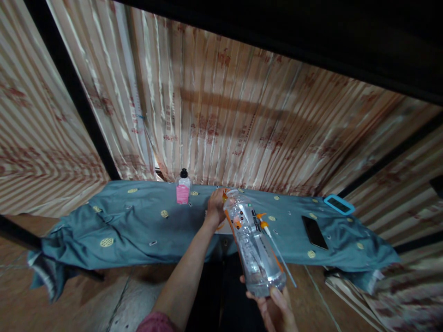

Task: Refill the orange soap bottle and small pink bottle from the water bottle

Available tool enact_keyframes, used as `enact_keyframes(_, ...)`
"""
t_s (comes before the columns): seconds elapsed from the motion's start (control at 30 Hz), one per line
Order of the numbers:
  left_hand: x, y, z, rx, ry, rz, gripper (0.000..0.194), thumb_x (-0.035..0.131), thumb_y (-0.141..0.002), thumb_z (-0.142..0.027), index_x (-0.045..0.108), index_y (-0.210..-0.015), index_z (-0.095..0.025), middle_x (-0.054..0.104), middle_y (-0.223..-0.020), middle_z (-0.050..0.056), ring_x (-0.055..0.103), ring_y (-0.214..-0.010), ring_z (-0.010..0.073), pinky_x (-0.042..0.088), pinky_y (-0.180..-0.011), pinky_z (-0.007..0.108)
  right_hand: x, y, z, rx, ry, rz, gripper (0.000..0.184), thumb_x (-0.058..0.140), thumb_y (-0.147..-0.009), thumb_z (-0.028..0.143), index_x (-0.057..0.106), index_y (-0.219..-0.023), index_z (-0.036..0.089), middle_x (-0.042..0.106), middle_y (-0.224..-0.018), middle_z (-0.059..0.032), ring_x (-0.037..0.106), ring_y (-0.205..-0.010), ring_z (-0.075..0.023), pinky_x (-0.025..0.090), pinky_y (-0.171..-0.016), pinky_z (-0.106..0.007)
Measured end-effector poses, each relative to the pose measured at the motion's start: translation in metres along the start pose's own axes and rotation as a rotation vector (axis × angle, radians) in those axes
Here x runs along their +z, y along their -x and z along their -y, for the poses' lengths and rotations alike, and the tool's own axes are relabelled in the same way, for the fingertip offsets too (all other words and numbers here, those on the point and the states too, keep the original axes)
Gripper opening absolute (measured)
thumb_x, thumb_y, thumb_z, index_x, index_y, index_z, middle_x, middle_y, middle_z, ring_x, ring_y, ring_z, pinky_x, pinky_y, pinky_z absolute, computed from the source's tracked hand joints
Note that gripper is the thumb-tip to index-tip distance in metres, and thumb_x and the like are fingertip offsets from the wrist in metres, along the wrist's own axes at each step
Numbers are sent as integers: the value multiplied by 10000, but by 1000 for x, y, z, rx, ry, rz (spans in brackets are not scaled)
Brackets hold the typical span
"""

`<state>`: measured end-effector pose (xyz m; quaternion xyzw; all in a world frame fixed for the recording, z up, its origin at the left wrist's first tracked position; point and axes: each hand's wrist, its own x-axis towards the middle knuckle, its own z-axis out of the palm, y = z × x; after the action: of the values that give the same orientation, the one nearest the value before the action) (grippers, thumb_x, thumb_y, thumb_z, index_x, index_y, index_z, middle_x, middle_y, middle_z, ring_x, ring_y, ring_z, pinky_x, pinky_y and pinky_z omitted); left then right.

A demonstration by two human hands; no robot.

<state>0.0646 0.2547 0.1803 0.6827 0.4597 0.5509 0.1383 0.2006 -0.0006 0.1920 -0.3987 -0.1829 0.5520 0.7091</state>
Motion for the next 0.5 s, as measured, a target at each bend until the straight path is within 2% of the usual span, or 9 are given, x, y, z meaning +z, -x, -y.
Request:
enact_keyframes(0.27, 0, -1, -2, 2, 20, 17, 166, 655, -909, -340, 716, -1010, -224, 759, -1014, 89, 702, -955, 270, 570, -893, 400, 4, 1, 1, -7, -4, 13, 500, 1003, -634, 440, 821, -1073, 284, 897, -990, -92, 861, -805, -331, 682, -595, -349)
enact_keyframes(0.5, -1, -1, -3, -13, -5, -7, 132, 663, -910, -333, 706, -976, -227, 755, -983, 93, 702, -950, 279, 565, -872, 402, 18, 7, 6, -17, 4, -13, 479, 1023, -594, 465, 832, -992, 279, 900, -939, -78, 861, -762, -337, 681, -563, -343)
